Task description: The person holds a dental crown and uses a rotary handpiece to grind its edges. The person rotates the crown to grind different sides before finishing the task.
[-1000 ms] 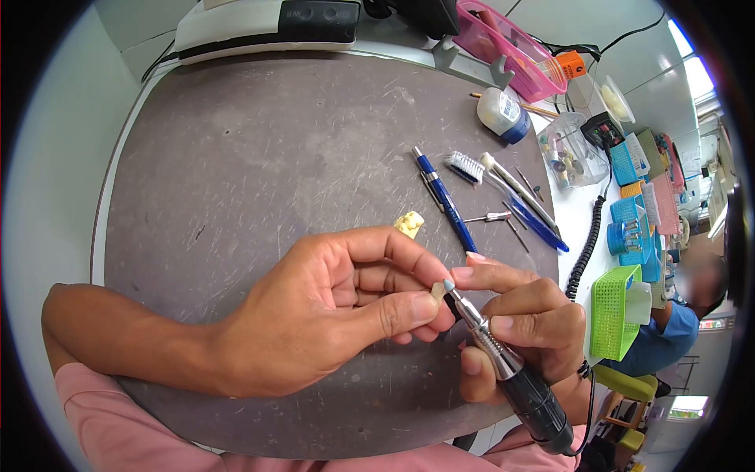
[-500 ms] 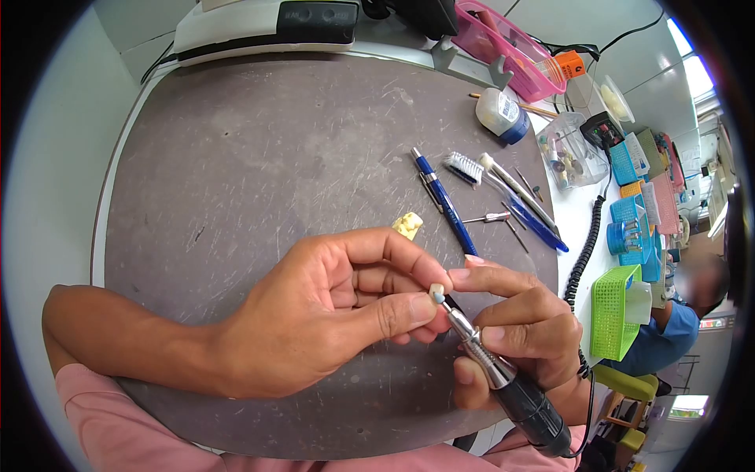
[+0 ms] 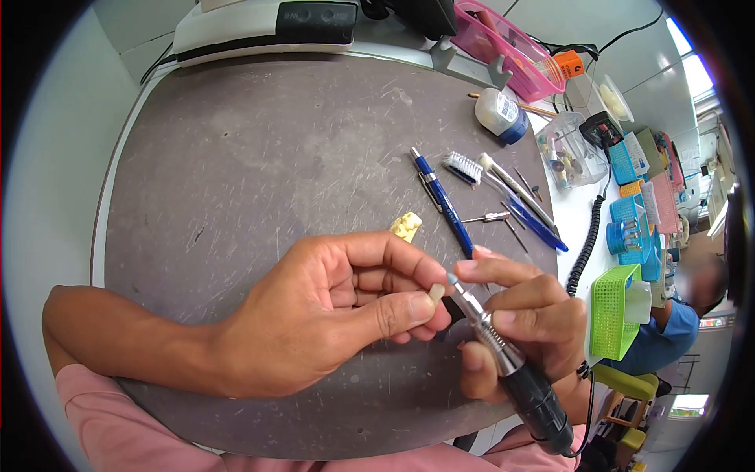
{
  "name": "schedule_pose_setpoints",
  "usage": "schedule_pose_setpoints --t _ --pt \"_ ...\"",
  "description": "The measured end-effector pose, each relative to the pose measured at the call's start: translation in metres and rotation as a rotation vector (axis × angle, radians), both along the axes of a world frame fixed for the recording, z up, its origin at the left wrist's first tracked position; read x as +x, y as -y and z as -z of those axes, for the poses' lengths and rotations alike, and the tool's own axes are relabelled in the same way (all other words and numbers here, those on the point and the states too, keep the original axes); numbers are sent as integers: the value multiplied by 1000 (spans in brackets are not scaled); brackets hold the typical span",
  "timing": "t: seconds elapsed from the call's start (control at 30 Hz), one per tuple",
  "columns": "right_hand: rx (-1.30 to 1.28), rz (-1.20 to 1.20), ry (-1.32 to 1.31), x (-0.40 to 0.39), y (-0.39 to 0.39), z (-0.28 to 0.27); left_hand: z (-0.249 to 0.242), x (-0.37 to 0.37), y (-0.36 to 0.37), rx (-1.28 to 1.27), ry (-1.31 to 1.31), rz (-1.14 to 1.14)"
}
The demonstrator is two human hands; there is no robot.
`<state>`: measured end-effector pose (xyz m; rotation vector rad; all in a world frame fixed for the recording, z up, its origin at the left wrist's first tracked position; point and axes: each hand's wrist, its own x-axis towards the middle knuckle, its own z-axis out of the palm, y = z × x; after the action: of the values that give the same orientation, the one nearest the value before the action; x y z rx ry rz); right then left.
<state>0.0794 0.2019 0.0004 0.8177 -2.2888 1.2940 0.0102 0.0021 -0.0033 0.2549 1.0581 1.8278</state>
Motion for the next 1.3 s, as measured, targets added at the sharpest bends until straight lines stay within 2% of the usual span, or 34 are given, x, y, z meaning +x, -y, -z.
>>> schedule_pose_setpoints --t 0.5,1.3 --pt "-58 -10 88 5 2 -1 0 0 0 4 7 -20" --pt "35 -5 68 5 2 -6 -2 -1 1 -20 6 -21"
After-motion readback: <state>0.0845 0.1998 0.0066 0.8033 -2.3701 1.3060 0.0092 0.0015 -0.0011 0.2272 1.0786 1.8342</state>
